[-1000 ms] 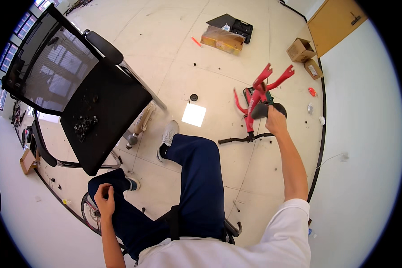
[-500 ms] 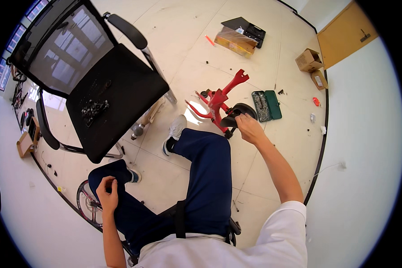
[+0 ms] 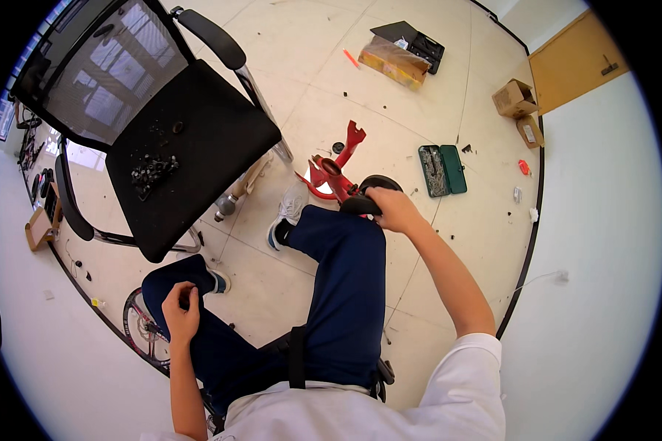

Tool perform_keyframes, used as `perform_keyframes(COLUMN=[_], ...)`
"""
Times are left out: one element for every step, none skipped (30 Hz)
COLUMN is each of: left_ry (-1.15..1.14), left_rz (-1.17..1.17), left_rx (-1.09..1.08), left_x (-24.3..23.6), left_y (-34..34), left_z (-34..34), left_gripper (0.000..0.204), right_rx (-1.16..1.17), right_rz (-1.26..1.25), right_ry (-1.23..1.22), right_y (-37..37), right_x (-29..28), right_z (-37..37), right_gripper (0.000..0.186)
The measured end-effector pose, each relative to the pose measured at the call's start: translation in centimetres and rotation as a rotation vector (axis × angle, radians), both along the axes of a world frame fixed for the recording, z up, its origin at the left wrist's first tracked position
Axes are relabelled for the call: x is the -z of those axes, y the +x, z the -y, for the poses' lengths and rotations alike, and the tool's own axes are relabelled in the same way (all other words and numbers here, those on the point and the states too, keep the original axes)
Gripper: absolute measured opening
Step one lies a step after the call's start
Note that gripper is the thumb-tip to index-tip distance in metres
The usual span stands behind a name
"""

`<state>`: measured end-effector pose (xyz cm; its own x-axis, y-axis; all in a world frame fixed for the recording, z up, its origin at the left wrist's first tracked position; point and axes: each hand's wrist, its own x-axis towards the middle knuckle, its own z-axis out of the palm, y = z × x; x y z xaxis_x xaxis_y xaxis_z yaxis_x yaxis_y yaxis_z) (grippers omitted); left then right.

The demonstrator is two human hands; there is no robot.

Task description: The person sits on a chair and uses a screwdriver to pry and separate a black plastic bicycle part held in a red bench vise. They repeatedly insert the screwdriver into slots and apply leverage to loosen the component.

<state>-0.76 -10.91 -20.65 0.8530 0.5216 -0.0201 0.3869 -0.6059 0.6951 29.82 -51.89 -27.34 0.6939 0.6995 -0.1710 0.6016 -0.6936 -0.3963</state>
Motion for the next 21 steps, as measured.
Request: perform_keyframes(left_ry=[0.001,0.005,0.012,0.020,0.028,0.036,0.049,0.060,0.071,0.080,0.087,0.053,0.030,0.003,-0.100,-0.179,-0.229,-0.247,-0.234,-0.300,-0.365], left_rz=[-0.011,-0.022,-0.031,-0.040,-0.049,-0.052,-0.055,-0.057,-0.054,-0.051,-0.046,-0.062,-0.080,-0.091,-0.045,-0.016,0.005,-0.079,-0.070,-0.092,-0.113], left_rx=[0.008,0.013,0.019,0.024,0.030,0.044,0.052,0.060,0.069,0.076,0.085,0.072,0.048,0.028,0.009,0.001,0.031,0.120,0.199,0.217,0.232], left_x=[0.0,0.0,0.0,0.0,0.1,0.2,0.3,0.3,0.3,0.3,0.4,0.7,0.7,1.1,1.9,4.1,5.6,6.1,6.4,7.2,8.5], left_y=[0.3,0.5,0.6,0.7,0.7,0.9,0.9,1.1,1.3,1.7,2.1,2.5,2.6,3.1,3.0,2.6,3.3,4.8,6.6,8.1,9.6], left_z=[0.2,0.4,0.5,0.5,0.6,0.6,0.5,0.5,0.4,0.5,0.7,1.0,0.9,0.8,0.9,0.7,1.9,3.6,5.7,7.7,9.5], left_gripper=[0.007,0.007,0.007,0.007,0.007,0.008,0.008,0.008,0.008,0.008,0.008,0.008,0.008,0.008,0.008,0.008,0.010,0.014,0.017,0.022,0.027], right_rx=[0.019,0.036,0.053,0.068,0.084,0.100,0.119,0.126,0.134,0.141,0.151,0.164,0.164,0.155,0.143,0.131,0.116,0.109,0.094,0.074,0.013], right_rz=[-0.053,-0.106,-0.168,-0.231,-0.294,-0.356,-0.418,-0.462,-0.505,-0.547,-0.521,-0.494,-0.470,-0.380,-0.231,-0.082,-0.073,-0.064,-0.015,0.024,0.148], right_ry=[0.034,0.070,0.068,0.068,0.066,0.065,0.071,0.083,0.094,0.103,0.102,0.101,0.108,0.066,0.095,0.127,0.102,0.069,0.029,-0.009,-0.001], right_y=[0.8,1.7,2.5,3.3,4.0,4.6,5.2,5.5,5.8,6.1,6.1,5.8,5.4,4.5,3.0,1.3,0.0,-1.0,-1.8,-2.8,-3.8], right_x=[0.0,0.0,0.1,0.3,0.6,0.8,1.0,1.2,1.4,1.5,1.6,1.9,2.3,2.5,2.4,1.9,1.4,0.8,0.4,0.4,0.8], right_z=[0.2,0.3,0.5,0.6,0.8,1.0,1.1,1.3,1.7,2.0,2.3,2.7,2.2,1.7,0.3,-1.3,-1.8,-1.8,-2.2,-2.7,-3.1], right_gripper=[0.043,0.044,0.046,0.048,0.050,0.052,0.055,0.056,0.056,0.056,0.056,0.055,0.055,0.051,0.049,0.047,0.045,0.044,0.042,0.040,0.038])
